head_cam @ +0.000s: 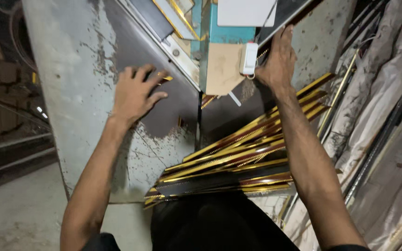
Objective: The person picks up long decorative mouldings with gold trim from a workbench, briefly measures one with a tape measure, and then repeatedly moves them between piles on the bench. The person handles the mouldings one at a time, stacking them in different locations on the cluttered surface.
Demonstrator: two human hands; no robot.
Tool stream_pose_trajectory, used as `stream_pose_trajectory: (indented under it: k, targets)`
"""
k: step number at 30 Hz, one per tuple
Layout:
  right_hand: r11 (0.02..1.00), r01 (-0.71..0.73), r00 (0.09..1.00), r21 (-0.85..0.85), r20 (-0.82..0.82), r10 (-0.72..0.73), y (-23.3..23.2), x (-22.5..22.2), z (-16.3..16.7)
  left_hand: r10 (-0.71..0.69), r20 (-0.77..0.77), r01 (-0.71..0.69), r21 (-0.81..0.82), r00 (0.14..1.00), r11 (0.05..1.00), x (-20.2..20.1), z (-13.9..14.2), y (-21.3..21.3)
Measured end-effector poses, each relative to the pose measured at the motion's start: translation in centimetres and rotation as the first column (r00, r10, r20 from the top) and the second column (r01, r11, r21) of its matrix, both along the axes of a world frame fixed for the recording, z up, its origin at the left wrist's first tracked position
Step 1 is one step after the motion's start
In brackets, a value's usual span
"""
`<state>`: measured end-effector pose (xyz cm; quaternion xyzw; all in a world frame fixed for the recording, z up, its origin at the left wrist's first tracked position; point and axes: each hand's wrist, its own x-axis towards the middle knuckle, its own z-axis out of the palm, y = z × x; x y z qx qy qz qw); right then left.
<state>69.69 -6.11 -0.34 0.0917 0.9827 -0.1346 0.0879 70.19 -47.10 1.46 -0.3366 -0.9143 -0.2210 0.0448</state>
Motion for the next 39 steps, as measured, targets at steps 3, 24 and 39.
stream_pose_trajectory:
  k: [3,24,39]
  targets:
    - [1.0,-0.017,1.0,0.008,-0.01,0.017,0.2,-0.2,-0.6,-0.016,0.069,0.02,-0.054,0.998,0.998,0.1,-0.8,0.2]
    - [0.954,-0.216,0.976,0.207,0.029,0.215,0.6,-1.0,4.4,0.637,0.41,-0.668,-0.086,0.652,0.739,6.7,-0.3,-3.6]
    - [0.613,-0.777,0.546,0.145,-0.33,0.77,-1.0,12.0,5.8,0.346,0.245,-0.412,0.316,0.906,0.855,8.7,-1.2,7.2]
